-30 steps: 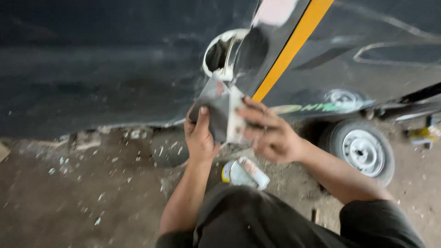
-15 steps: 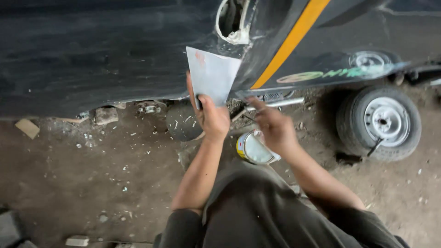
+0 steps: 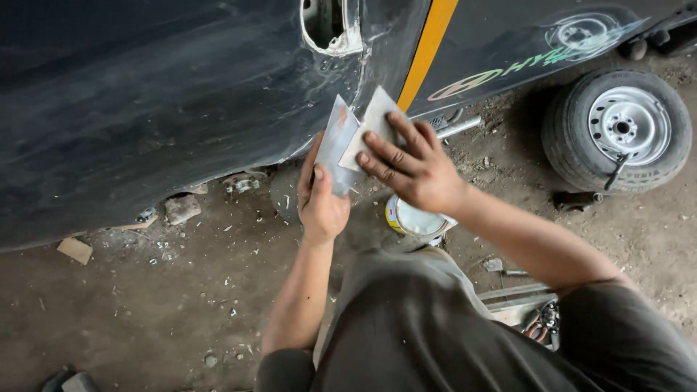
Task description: The person applies a white body filler to a damaged area on the side of a black car using a metal putty knife. They spread the filler over the dent and smooth the surface, occasionally scraping excess material from the tool into a container.
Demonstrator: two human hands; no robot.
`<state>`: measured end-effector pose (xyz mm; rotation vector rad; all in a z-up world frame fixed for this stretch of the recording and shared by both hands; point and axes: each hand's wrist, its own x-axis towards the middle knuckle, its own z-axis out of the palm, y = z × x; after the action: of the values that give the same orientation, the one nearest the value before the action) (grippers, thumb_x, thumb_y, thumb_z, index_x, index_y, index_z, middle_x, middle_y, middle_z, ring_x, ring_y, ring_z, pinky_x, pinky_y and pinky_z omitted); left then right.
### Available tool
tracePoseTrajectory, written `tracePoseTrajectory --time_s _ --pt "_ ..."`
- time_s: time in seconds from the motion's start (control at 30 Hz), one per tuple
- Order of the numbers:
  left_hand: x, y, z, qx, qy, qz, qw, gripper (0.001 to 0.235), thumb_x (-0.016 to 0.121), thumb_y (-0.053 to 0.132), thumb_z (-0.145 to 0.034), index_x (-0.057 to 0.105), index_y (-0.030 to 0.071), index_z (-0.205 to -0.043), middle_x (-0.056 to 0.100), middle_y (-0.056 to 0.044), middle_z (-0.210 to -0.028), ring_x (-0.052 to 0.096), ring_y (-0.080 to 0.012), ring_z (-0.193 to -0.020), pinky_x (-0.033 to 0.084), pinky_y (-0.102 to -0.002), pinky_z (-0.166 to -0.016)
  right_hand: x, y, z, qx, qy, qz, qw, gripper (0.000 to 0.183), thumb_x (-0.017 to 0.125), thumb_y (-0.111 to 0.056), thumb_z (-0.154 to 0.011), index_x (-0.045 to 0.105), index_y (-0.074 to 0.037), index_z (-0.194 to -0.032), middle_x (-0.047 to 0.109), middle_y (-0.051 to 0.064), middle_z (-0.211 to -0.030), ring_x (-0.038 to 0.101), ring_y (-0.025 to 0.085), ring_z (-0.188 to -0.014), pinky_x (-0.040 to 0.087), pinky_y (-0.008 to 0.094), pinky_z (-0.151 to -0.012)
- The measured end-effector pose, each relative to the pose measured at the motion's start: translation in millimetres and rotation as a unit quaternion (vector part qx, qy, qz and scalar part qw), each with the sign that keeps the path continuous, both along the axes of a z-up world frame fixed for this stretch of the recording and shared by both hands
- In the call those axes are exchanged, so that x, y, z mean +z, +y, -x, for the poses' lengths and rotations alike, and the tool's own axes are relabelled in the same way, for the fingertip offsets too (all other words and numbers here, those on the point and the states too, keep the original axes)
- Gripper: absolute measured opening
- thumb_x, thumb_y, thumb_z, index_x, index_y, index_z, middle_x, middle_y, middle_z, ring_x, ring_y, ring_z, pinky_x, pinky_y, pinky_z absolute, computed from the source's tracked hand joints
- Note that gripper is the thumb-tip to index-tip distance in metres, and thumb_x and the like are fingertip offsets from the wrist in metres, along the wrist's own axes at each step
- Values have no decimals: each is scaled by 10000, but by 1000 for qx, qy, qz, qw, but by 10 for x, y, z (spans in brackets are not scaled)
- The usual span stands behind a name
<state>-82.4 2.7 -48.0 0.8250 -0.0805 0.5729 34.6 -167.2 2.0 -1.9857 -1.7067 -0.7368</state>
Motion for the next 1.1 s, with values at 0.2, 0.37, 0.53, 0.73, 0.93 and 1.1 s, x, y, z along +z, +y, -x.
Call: tracePoseTrajectory --time_s 0.2,0.37,0.53,0.73,0.93,1.1 --pt "-412 -83 181 -58 309 -266 911 514 543 264 -1082 610 -36 -1494 519 -104 -822 465 -207 -781 368 -359 -707 309 -77 -661 -65 -30 -2 997 375 760 -93 -1013 689 -101 -1382 611 86 -1472 547 377 -1389 478 532 -1067" --pt "-385 361 -250 -125 25 248 960 359 495 202 -1105 570 -35 -1364 656 -60 -893 626 -142 -720 531 -278 -607 221 -113 -294 26 249 -120 961 309 590 -22 -1102 608 -34 -1411 587 122 -1484 561 373 -1428 505 498 -1208" --pt "-718 573 -626 -312 -139 320 883 371 547 221 -1105 589 -37 -1367 659 -116 -874 617 -170 -703 528 -279 -555 92 27 254 223 12 -60 973 327 728 -167 -993 697 -187 -1318 590 55 -1457 513 361 -1375 529 507 -1079" --pt "-888 110 -310 -272 7 168 948 420 630 365 -1020 624 16 -1254 604 -4 -779 548 -127 -649 440 -296 -531 183 246 -140 134 90 -40 986 503 752 -79 -841 686 -83 -1340 636 125 -1409 544 390 -1365 529 532 -1075" --pt "-847 -209 -114 -175 191 169 951 425 615 459 -1063 634 36 -1094 533 36 -687 473 -76 -495 360 -220 -432 490 182 -654 202 678 -227 670 190 759 -171 -974 630 -61 -1060 707 47 -1057 657 170 -1054 557 321 -967" --pt "557 -382 -354 -63 357 363 859 214 516 211 -1004 592 36 -1101 646 -70 -831 618 -142 -612 510 -243 -539 243 88 -711 133 566 61 812 253 786 -186 -949 646 -14 -1070 668 22 -870 600 127 -763 505 294 -642"
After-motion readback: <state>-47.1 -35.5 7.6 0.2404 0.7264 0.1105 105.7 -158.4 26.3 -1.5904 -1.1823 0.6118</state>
